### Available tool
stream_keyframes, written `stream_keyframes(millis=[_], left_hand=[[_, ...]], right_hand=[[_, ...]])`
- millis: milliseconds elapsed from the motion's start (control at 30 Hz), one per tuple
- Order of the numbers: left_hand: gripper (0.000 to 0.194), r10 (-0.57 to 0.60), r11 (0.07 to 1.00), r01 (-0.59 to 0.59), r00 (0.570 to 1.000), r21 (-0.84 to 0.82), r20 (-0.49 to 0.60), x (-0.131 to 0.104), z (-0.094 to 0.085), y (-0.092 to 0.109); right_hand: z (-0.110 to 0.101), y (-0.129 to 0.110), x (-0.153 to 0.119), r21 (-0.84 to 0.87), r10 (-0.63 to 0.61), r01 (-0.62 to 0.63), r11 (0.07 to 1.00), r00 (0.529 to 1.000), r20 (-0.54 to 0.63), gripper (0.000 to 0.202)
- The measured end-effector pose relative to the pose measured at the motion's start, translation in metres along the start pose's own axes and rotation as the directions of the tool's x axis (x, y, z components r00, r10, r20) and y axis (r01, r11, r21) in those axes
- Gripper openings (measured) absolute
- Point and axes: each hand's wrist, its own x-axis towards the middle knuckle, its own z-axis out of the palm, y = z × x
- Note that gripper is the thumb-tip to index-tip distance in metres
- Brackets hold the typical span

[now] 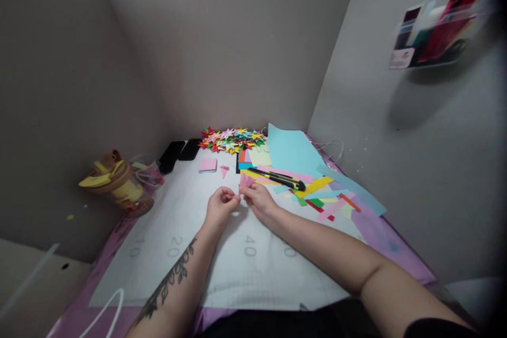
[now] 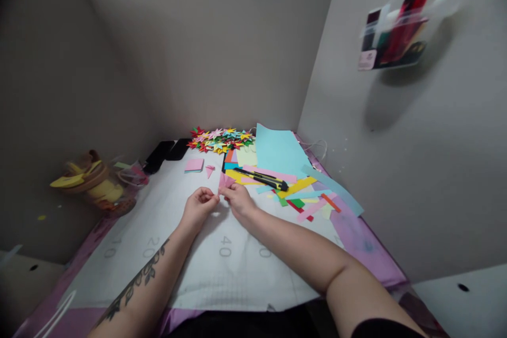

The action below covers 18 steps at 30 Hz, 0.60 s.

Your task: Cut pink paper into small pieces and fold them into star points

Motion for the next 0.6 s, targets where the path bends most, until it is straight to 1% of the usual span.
stream_keyframes(millis=[67, 133, 233, 300, 433, 500, 600], left_hand=[[0.03, -0.003, 1.0, 0.003, 1.0, 0.01, 0.013, 0.0, -0.001, -0.002], [0.029, 0.007, 1.0, -0.007, 1.0, 0.016, 0.006, 0.0, -0.003, -0.004], [0.031, 0.042, 0.999, -0.042, 0.999, 0.006, -0.024, 0.003, -0.005, -0.006], [0.035, 0.069, 0.998, -0.069, 0.997, -0.007, -0.046, 0.007, -0.008, -0.007], [0.05, 0.1, 0.994, -0.102, 0.992, -0.024, -0.072, 0.012, -0.011, -0.009], [0.057, 0.098, 0.995, -0.1, 0.994, -0.03, -0.055, 0.013, -0.012, -0.009], [0.056, 0.07, 0.997, -0.07, 0.998, -0.025, -0.002, 0.01, -0.012, -0.007]], right_hand=[[-0.003, -0.003, 0.003, 0.006, 0.005, -0.005, 1.0, 1.0, 0.007, 0.03], [-0.006, -0.007, 0.005, -0.012, 0.024, -0.024, 1.0, 0.999, 0.039, 0.03], [-0.009, -0.009, 0.005, -0.091, 0.083, -0.071, 0.993, 0.988, 0.132, 0.03], [-0.01, -0.007, 0.003, -0.154, 0.108, -0.079, 0.985, 0.977, 0.185, 0.03], [-0.011, -0.004, 0.0, -0.241, 0.069, -0.016, 0.97, 0.975, 0.211, 0.029], [-0.012, -0.005, -0.002, -0.284, 0.044, 0.02, 0.959, 0.975, 0.217, 0.027], [-0.012, -0.01, -0.005, -0.356, 0.019, 0.075, 0.932, 0.967, 0.253, 0.022]])
